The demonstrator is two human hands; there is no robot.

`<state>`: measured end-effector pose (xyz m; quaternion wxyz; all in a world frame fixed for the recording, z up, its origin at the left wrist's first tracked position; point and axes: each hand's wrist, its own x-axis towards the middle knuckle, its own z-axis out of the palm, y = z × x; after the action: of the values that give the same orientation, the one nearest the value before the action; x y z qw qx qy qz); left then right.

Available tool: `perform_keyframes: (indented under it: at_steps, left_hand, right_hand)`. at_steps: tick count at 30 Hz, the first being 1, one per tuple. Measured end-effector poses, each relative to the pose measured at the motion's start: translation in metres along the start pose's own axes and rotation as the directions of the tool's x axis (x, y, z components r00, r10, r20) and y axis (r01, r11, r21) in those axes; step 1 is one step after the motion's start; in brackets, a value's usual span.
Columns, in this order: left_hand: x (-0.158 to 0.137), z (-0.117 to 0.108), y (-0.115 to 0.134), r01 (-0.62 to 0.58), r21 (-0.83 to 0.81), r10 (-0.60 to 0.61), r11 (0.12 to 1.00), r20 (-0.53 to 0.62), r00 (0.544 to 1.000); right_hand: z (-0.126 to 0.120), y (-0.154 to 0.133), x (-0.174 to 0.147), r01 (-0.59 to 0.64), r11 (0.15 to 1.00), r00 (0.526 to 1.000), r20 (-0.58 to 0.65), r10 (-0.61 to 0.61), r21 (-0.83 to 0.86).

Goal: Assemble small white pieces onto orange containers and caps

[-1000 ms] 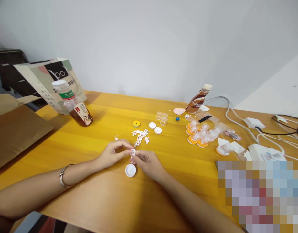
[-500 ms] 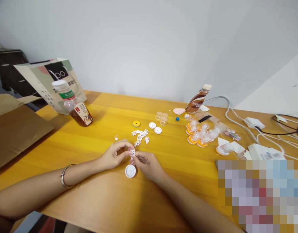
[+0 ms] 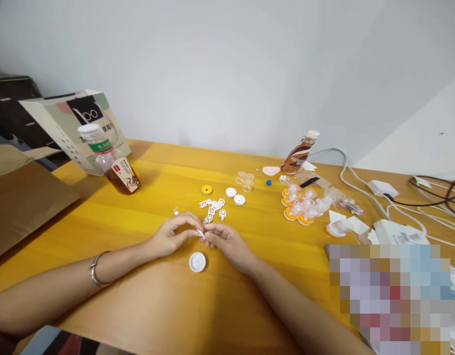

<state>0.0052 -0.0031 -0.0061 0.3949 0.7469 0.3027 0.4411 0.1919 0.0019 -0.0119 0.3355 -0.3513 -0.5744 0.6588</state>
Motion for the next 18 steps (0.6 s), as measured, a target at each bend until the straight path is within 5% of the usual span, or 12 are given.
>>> perform_keyframes:
  at_steps: [7, 12, 18]
  left_hand:
    - [0.006, -0.007, -0.007, 0.026, 0.281, -0.008, 0.959, -0.064, 0.998]
    - [0.023, -0.017, -0.023, 0.032, 0.631, -0.003, 0.775, -0.047, 0.999]
    - [0.046, -0.015, -0.037, 0.004, 0.768, -0.033, 0.641, 0.022, 0.999]
  right_hand:
    - [-0.001, 0.002, 0.000, -0.007, 0.984, 0.995, -0.096, 0.025, 0.177]
    - [0.002, 0.003, 0.000, 0.005, 0.978, 0.990, -0.142, 0.025, 0.209]
    - [0.003, 0.005, 0.000, -0.002, 0.981, 0.984, -0.172, 0.036, 0.192]
